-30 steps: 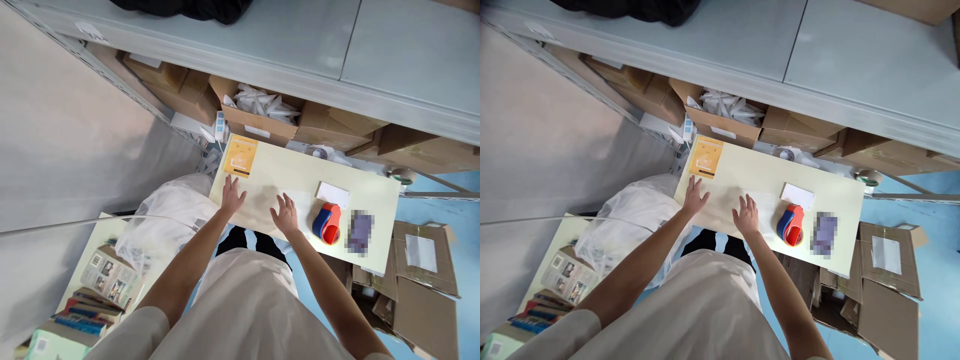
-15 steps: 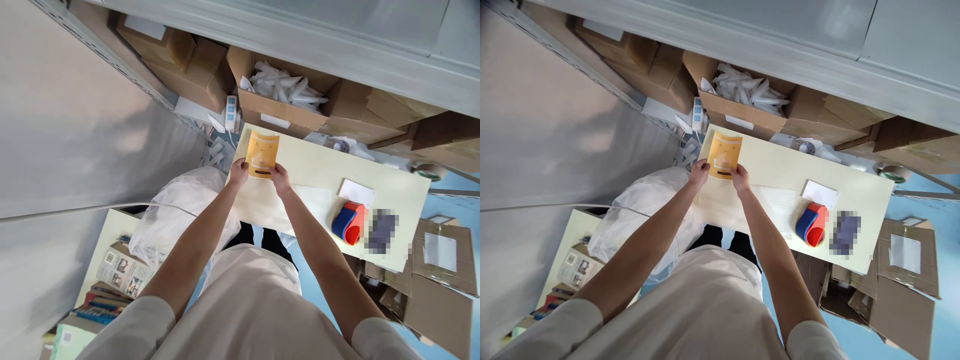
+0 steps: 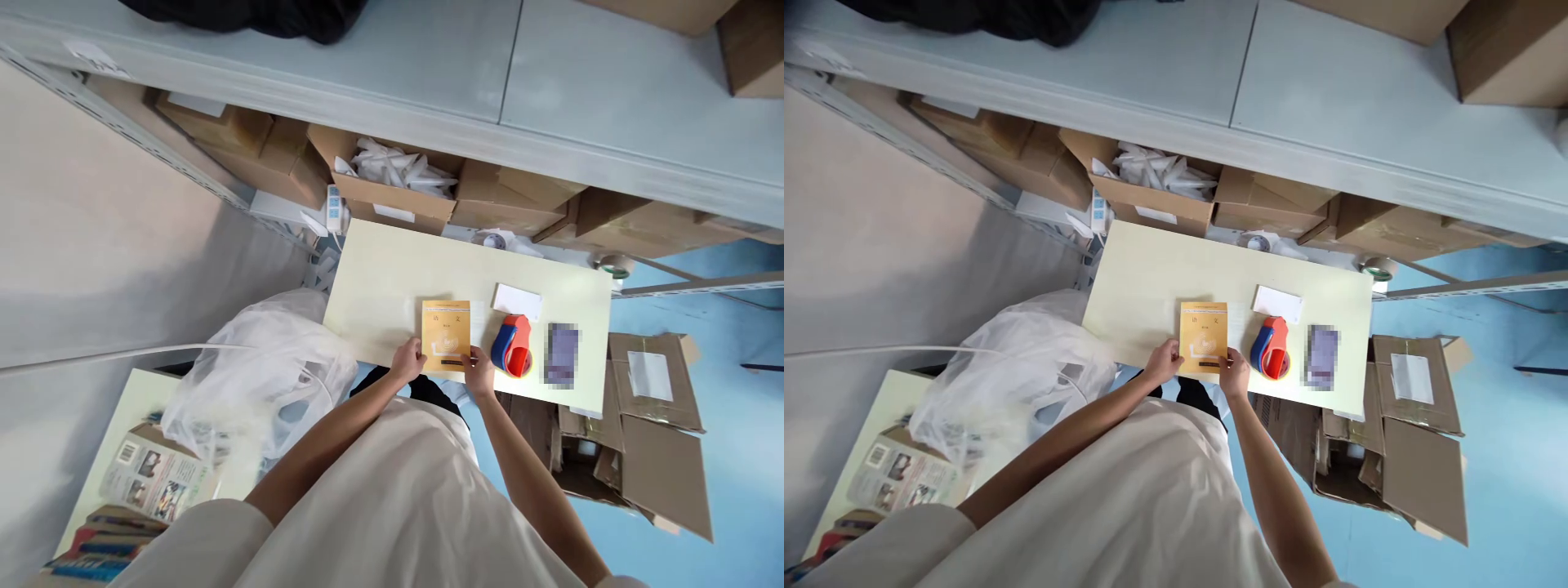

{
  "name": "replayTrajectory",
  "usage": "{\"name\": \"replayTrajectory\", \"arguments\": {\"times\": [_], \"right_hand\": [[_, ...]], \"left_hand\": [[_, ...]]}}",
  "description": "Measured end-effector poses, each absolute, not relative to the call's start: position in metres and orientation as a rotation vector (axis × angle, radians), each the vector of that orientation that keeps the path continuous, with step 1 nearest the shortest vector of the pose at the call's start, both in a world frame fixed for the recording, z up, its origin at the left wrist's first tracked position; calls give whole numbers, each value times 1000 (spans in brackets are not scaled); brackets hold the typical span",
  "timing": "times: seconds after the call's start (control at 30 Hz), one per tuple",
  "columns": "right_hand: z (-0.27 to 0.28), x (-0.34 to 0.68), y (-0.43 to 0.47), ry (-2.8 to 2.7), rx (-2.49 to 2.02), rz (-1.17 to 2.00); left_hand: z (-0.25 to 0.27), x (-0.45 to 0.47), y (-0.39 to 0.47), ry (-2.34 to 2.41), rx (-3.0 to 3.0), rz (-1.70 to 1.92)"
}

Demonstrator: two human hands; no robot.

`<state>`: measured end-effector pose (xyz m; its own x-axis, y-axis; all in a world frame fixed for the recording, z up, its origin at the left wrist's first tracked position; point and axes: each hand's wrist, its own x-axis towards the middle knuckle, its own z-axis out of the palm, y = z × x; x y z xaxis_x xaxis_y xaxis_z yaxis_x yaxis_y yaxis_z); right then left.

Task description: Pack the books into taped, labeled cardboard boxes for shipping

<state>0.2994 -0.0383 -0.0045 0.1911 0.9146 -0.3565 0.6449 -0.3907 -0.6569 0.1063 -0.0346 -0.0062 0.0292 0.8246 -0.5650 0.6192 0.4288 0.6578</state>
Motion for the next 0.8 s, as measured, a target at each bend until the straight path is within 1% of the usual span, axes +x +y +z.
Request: {"name": "replayTrajectory", "arguments": {"times": [0.13,0.3,0.4,0.57,0.67,0.7,0.8], "right_hand": [[-22,302,-41,-1572,-2173,987],[-25,301,-49,-1769,-2125,745],[-25,300,-46,-1708,-2168,791],[-23,300,-23,-1435,-2261,998],[-19,302,-16,-1376,-2319,1122],[-17,302,-15,-1393,-2335,1113],[-13,300,-16,-1452,-2360,955]], "left_hand": [[-8,119,-34,1794,1358,143],[1,133,-36,1822,1660,70],[1,140,-40,1825,1721,-15],[-5,143,-41,1838,1696,-40],[-7,141,-40,1825,1691,-53],[-7,140,-40,1822,1690,-57],[-8,137,-41,1816,1683,-53]]}}
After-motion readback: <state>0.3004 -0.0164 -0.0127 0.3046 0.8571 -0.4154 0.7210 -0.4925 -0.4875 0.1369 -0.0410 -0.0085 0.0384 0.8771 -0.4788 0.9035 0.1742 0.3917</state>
